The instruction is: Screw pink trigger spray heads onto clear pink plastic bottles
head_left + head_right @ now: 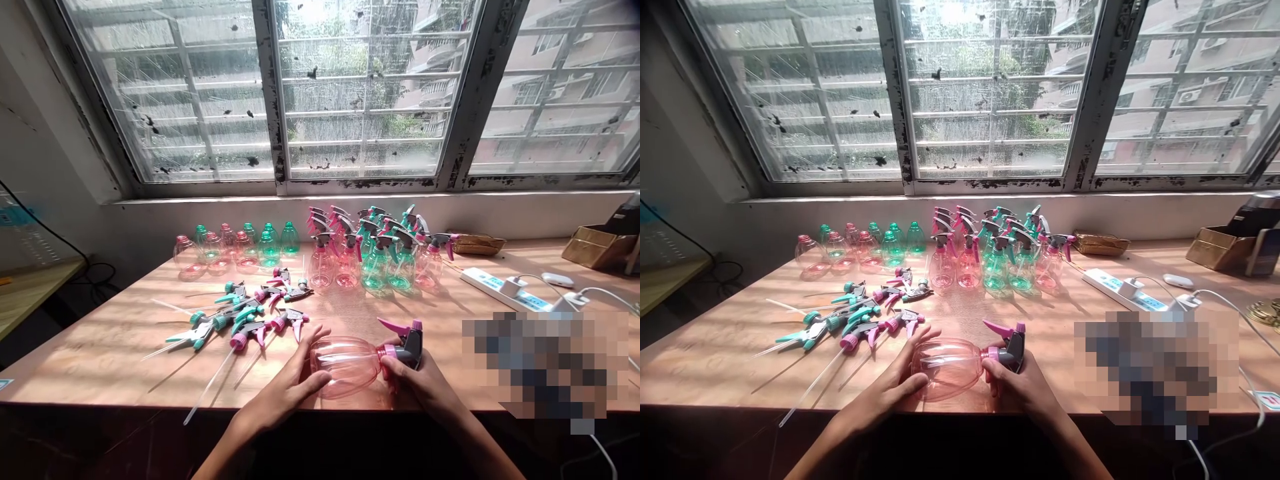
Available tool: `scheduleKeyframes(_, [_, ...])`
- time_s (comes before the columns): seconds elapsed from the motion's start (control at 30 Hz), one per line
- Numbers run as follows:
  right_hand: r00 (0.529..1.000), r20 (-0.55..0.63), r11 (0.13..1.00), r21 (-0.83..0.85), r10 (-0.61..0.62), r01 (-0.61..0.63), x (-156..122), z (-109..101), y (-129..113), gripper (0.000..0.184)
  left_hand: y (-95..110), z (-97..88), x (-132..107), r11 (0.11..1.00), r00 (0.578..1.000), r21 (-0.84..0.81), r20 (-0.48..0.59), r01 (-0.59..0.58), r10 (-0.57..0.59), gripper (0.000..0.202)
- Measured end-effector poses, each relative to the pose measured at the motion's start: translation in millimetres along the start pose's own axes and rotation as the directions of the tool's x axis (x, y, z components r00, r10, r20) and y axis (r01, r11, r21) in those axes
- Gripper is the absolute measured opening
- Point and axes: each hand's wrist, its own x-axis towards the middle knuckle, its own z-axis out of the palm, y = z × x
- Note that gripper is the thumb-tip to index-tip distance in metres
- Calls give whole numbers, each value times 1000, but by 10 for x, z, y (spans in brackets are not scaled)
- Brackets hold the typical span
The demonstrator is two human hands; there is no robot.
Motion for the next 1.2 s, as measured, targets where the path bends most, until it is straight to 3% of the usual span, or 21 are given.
scheduleKeyframes(0.13, [999, -45, 1000, 9, 4, -3, 13, -6, -7, 45, -72, 31, 10, 995, 999, 82, -4, -51, 51, 90])
scheduleKeyframes(0.3, [998, -61, 1000, 8, 6, -6, 6, 12, -6, 46, -142, 47, 22, 956, 988, 275, -85, -98, 125, 106])
scheduleKeyframes(0.4, [999, -39, 1000, -14, 6, -6, -7, 14, -3, 45, -102, 29, 4, 975, 994, 211, -61, -71, 86, 112])
scheduleKeyframes(0.53, [1000, 5, 999, -40, 8, -8, -19, 3, 8, 42, -29, -1, -13, 999, 999, 48, -49, -7, 9, 86])
scheduleKeyframes(0.7, [1000, 3, 999, -41, 21, -20, -15, -4, 18, 43, -29, -2, -1, 999, 1000, -31, -20, -5, 5, 79])
scheduleKeyframes(0.87, [1000, -18, 1000, -8, -10, 10, 10, -4, 4, 40, -55, 26, -6, 996, 998, 63, 7, -58, 57, 100])
scheduleKeyframes(1.0, [999, -38, 1000, -24, -8, 7, 9, -3, 5, 42, -80, 43, -6, 982, 998, 186, -35, -45, 53, 106])
scheduleKeyframes(1.13, [999, -30, 1000, -6, 12, -12, -8, -1, 17, 44, -78, 14, -12, 989, 999, 146, -15, -32, 34, 114])
scheduleKeyframes(1.2, [1000, -12, 1000, -4, 15, -15, -13, -2, 19, 43, -55, -15, -15, 996, 1000, 86, 7, -28, 28, 102])
